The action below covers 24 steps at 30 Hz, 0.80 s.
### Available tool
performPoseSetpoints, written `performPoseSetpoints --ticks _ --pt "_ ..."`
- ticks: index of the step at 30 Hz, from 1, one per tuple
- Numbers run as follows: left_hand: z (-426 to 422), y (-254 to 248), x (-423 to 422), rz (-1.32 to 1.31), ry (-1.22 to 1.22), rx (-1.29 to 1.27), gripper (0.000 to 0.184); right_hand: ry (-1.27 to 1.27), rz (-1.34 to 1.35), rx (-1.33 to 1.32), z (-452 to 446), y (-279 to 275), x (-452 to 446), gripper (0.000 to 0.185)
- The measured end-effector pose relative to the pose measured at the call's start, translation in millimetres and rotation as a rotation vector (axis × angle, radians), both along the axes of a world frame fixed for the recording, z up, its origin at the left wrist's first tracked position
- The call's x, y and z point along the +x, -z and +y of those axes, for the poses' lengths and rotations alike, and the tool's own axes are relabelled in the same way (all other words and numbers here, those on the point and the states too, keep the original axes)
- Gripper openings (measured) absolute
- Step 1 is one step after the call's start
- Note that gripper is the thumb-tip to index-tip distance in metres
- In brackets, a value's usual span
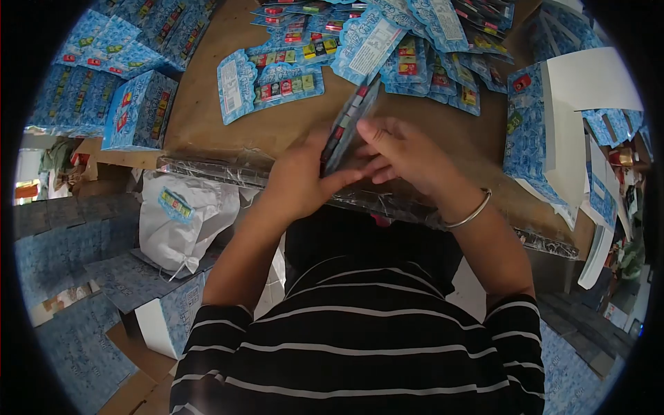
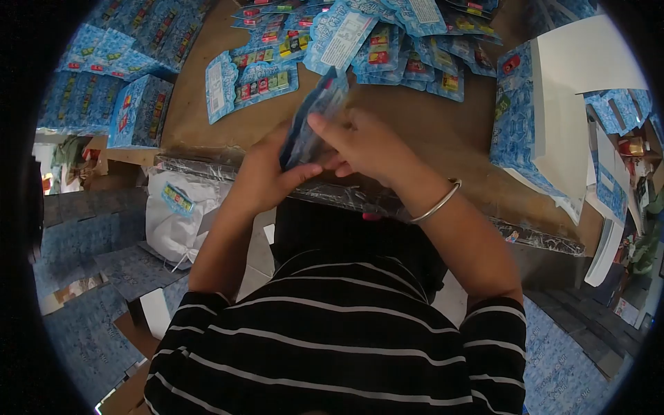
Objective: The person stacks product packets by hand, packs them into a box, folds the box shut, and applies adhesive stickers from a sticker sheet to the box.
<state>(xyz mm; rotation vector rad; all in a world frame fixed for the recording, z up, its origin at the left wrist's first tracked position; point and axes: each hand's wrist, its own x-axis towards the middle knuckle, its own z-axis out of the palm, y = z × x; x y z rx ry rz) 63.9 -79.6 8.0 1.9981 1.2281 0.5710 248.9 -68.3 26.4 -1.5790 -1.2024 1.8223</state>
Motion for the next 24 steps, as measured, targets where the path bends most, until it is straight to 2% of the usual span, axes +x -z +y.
performPoseSetpoints --ticks 3,5,6,9,11,12,13,14,15,16,17,18,21,22,23,24 --pt "-5 13 11 0.026 0.000 0.119 0.072 -0.089 -0.008 0.119 5 20 0 0.043" --pt "-8 18 14 0.045 -0.002 0.207 0.071 -0.028 -0.134 0.541 9 38 2 0.038" --pt "-9 19 15 0.063 -0.003 0.297 0.071 -0.029 -0.135 0.539 8 43 6 0.038" --pt "-13 16 15 0.198 -0.008 0.337 0.070 0.093 0.025 0.413 7 28 11 0.032" --pt "-10 20 13 0.143 -0.007 0.351 0.065 -0.046 -0.143 0.391 9 26 22 0.030" --pt "-8 21 11 0.087 -0.004 0.366 0.061 -0.046 -0.143 0.392 8 25 25 0.030" --pt "-8 17 8 0.088 -0.004 0.366 0.061 -0.066 -0.151 0.529 6 23 27 0.028" --pt "-8 11 4 0.140 -0.023 0.244 0.049 -0.088 -0.159 0.666 4 21 29 0.027" --pt "-9 8 -1 0.191 -0.043 0.122 0.038 -0.090 -0.159 0.668 3 16 34 0.027" --pt "-10 9 -8 0.191 -0.048 0.125 0.038 -0.044 -0.350 0.697 3 9 41 0.026" --pt "-10 11 -17 0.023 -0.204 0.146 0.028 0.004 -0.540 0.722 3 5 46 0.026" --pt "-10 12 -26 -0.147 -0.357 0.167 0.019 0.005 -0.538 0.726 2 3 49 0.026" --pt "6 13 -52 -0.271 -0.187 -0.041 0.019 0.029 -0.625 0.819 3 -6 51 0.022" --pt "12 16 -55 -0.333 -0.085 -0.153 0.023 -0.121 -0.670 0.769 7 -14 46 0.022" --pt "18 18 -53 -0.335 -0.087 -0.148 0.023 -0.270 -0.714 0.719 10 -20 41 0.022" --pt "23 19 -48 -0.303 -0.110 0.036 0.028 -0.271 -0.716 0.724 10 -20 33 0.022"
